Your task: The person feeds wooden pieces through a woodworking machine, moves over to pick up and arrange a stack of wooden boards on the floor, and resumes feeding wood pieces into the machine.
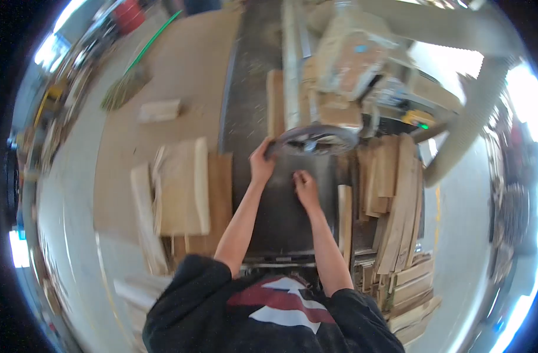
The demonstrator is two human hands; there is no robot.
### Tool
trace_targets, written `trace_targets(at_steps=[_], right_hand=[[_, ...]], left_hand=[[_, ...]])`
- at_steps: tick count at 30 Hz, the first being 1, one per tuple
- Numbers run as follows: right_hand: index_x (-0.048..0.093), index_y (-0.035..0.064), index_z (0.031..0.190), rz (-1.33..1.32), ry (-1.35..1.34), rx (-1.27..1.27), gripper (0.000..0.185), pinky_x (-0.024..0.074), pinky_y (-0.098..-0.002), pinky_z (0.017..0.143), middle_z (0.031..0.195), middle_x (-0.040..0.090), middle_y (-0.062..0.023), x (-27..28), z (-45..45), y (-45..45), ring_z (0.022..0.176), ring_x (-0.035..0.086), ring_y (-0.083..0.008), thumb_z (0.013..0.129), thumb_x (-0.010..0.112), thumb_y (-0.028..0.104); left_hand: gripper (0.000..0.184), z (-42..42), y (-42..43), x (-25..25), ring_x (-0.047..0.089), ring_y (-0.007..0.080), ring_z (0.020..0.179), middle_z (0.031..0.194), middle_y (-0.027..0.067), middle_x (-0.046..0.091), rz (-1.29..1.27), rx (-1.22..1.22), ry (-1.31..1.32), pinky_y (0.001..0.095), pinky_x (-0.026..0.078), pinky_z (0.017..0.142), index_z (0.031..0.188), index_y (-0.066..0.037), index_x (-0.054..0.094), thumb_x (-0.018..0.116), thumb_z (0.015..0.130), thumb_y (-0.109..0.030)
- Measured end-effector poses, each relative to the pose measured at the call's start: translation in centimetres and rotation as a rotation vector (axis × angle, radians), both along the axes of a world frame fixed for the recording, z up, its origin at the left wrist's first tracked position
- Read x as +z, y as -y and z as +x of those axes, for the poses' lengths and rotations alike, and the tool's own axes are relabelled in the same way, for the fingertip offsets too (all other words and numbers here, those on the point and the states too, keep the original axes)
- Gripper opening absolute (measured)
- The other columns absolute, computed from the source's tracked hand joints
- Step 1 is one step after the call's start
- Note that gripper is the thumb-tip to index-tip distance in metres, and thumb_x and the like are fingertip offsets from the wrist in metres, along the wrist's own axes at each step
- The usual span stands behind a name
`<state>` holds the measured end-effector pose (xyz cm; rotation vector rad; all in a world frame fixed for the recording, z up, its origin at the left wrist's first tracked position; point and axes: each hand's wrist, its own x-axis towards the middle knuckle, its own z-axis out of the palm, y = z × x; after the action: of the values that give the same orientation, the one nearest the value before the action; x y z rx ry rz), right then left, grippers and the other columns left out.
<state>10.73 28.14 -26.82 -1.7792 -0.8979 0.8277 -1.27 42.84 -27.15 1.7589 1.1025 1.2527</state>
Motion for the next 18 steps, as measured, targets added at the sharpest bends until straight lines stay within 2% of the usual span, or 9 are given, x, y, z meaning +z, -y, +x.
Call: trace_targets(at_steps=[4, 6, 8, 10, 11, 12, 14, 15, 18], right_hand=[[0.068, 0.0018, 0.119, 0.028, -0.046, -0.015, 0.030, 0.0535, -0.0296, 0.068, 0.101, 0.067, -0.0082, 0.1, -3.8, 1.3, 0.080, 0.066, -0.0135, 0.105, 0.056, 0.026], [0.066, 0.0010, 0.121, 0.011, -0.088, -0.043, 0.031, 0.0552, -0.0306, 0.072, 0.113, 0.066, -0.0099, 0.3, -6.1, 2.3, 0.088, 0.068, -0.0154, 0.106, 0.054, 0.026], [0.056, 0.0007, 0.136, 0.117, -0.139, -0.096, 0.039, 0.0545, -0.0345, 0.087, 0.140, 0.050, -0.0145, 0.8, -11.6, 3.8, 0.107, 0.066, -0.0221, 0.107, 0.051, 0.027], [0.041, 0.0012, 0.149, 0.224, -0.249, 0.079, 0.048, 0.0495, -0.0376, 0.100, 0.152, 0.036, -0.0176, -0.1, -16.4, 4.7, 0.123, 0.059, -0.0271, 0.109, 0.047, 0.028], [0.034, 0.0024, 0.154, 0.234, -0.290, 0.140, 0.059, 0.0399, -0.0429, 0.112, 0.155, 0.031, -0.0207, 0.1, -18.9, 4.6, 0.137, 0.047, -0.0325, 0.108, 0.049, 0.035], [0.034, 0.0024, 0.154, 0.219, -0.310, 0.175, 0.059, 0.0399, -0.0429, 0.112, 0.155, 0.031, -0.0207, 0.1, -20.9, 4.6, 0.137, 0.047, -0.0325, 0.108, 0.049, 0.035], [0.032, 0.0012, 0.155, 0.299, 0.032, 0.298, 0.069, 0.0313, -0.0491, 0.117, 0.158, 0.024, -0.0243, 0.6, -25.2, 4.3, 0.147, 0.032, -0.0384, 0.105, 0.054, 0.042], [0.031, 0.0026, 0.155, 0.382, -0.238, 0.240, 0.081, 0.0252, -0.0528, 0.120, 0.161, 0.013, -0.0271, 2.2, -27.4, 4.0, 0.151, 0.017, -0.0432, 0.098, 0.063, 0.049], [0.031, 0.0048, 0.156, 0.215, -0.005, 0.221, 0.087, 0.0258, -0.0533, 0.119, 0.162, 0.006, -0.0298, 2.8, -30.4, 2.2, 0.150, 0.016, -0.0463, 0.093, 0.069, 0.051]], left_hand=[[0.036, -5.1, 5.6, -0.2, 0.069, 0.0260, 0.110, 0.120, 0.0178, 0.071, -0.375, -0.127, 0.257, 0.0328, 0.052, 0.098, 0.125, 0.004, 0.066, 0.062, 0.089, 0.007], [0.031, -9.2, 11.0, 3.9, 0.069, 0.0284, 0.104, 0.115, 0.0157, 0.072, -0.116, -0.054, 0.225, 0.0337, 0.053, 0.095, 0.118, 0.003, 0.068, 0.061, 0.088, 0.009], [0.030, -13.8, 16.1, 7.4, 0.068, 0.0310, 0.103, 0.115, 0.0141, 0.072, 0.162, -0.014, 0.101, 0.0382, 0.054, 0.093, 0.115, 0.000, 0.069, 0.066, 0.086, 0.006], [0.032, -18.2, 20.3, 10.4, 0.066, 0.0334, 0.107, 0.117, 0.0143, 0.071, 0.186, 0.083, -0.014, 0.0407, 0.052, 0.094, 0.117, -0.002, 0.069, 0.069, 0.085, 0.003], [0.035, -20.3, 21.5, 10.9, 0.064, 0.0359, 0.110, 0.118, 0.0145, 0.070, 0.237, 0.138, -0.124, 0.0432, 0.051, 0.096, 0.118, -0.003, 0.069, 0.073, 0.083, 0.000], [0.035, -22.3, 22.5, 10.9, 0.064, 0.0359, 0.110, 0.118, 0.0145, 0.070, 0.225, 0.173, -0.144, 0.0432, 0.051, 0.096, 0.118, -0.003, 0.069, 0.073, 0.083, 0.000], [0.041, -26.1, 23.8, 10.8, 0.058, 0.0385, 0.119, 0.124, 0.0169, 0.067, 0.217, 0.426, -0.284, 0.0474, 0.046, 0.101, 0.121, -0.005, 0.067, 0.078, 0.081, -0.008], [0.041, -27.8, 24.0, 10.7, 0.058, 0.0385, 0.119, 0.124, 0.0169, 0.067, 0.211, 0.456, -0.306, 0.0474, 0.046, 0.101, 0.121, -0.005, 0.067, 0.078, 0.081, -0.008], [0.050, -32.2, 22.5, 9.8, 0.054, 0.0408, 0.124, 0.138, 0.0187, 0.058, 0.233, 0.840, -0.365, 0.0485, 0.039, 0.106, 0.127, -0.007, 0.064, 0.082, 0.081, -0.015]])
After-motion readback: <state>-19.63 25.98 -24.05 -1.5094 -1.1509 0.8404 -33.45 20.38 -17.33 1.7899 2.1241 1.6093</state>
